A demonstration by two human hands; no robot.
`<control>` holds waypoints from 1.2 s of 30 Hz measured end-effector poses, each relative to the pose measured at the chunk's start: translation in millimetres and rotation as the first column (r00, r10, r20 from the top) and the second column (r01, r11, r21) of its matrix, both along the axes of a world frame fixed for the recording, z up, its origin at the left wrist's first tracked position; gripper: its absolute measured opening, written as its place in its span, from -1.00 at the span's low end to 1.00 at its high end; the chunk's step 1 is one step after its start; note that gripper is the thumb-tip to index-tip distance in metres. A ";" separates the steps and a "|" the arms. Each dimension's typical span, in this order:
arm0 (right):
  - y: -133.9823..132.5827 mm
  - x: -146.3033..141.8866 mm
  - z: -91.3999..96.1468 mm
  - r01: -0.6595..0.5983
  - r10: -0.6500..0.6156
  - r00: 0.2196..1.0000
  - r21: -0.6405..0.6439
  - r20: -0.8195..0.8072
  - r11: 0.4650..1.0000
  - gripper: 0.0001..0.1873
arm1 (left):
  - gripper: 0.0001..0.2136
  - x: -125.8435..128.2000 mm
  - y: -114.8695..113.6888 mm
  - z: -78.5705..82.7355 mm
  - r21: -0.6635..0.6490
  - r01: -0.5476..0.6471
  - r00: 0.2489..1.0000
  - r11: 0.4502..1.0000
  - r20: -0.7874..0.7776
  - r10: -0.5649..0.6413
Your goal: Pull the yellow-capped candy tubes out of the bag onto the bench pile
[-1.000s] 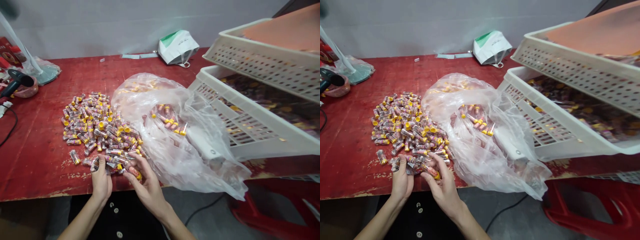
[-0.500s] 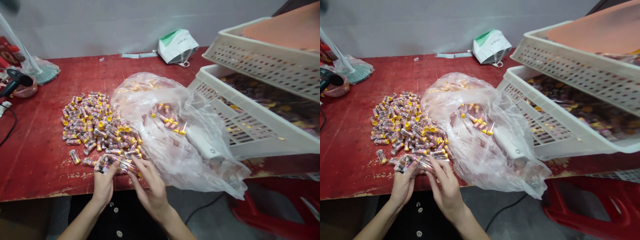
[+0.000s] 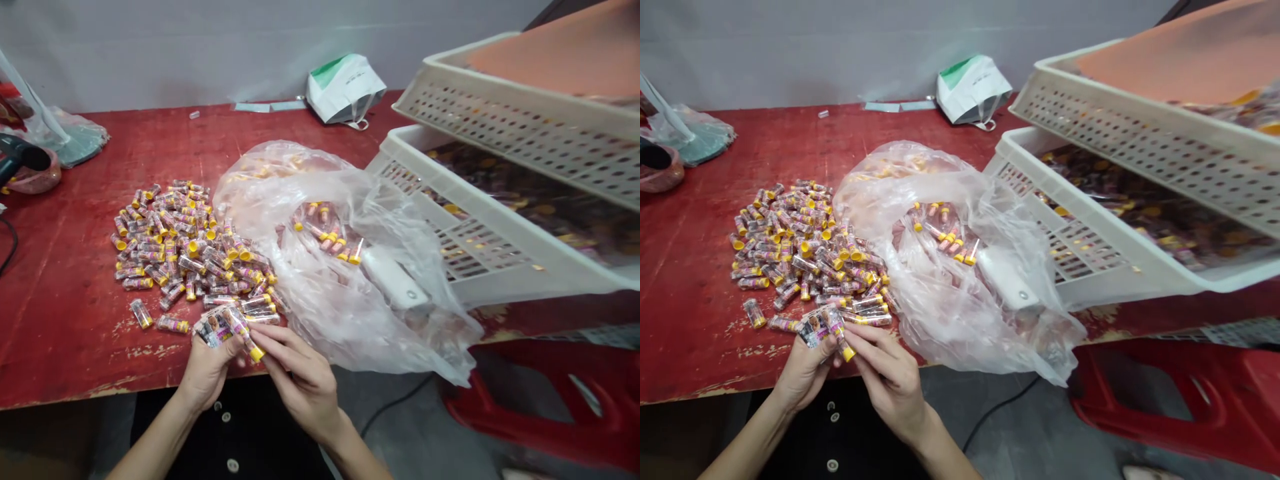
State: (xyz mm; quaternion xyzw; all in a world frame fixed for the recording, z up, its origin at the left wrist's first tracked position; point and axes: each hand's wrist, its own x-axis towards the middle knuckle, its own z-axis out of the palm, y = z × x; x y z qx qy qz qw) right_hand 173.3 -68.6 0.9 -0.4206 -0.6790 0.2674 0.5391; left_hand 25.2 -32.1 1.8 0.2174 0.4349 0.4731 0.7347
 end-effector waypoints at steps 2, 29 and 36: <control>0.6 -5.1 -3.6 0.083 -0.084 0.991 -0.019 -0.106 0.996 -0.45 | -0.63 3.5 -1.8 0.9 0.012 -0.012 1.000 1.000 -0.003 0.012; 173.2 32.7 5.7 0.417 -0.306 0.852 -0.198 0.424 0.887 -0.72 | -0.61 -22.9 29.0 -6.8 -0.064 -0.280 0.960 0.958 -0.001 0.280; 207.6 126.7 15.0 0.591 -0.367 0.750 -0.308 0.551 0.745 -0.54 | -0.78 -19.1 27.3 -3.5 -0.200 -0.278 0.959 0.939 -0.011 0.282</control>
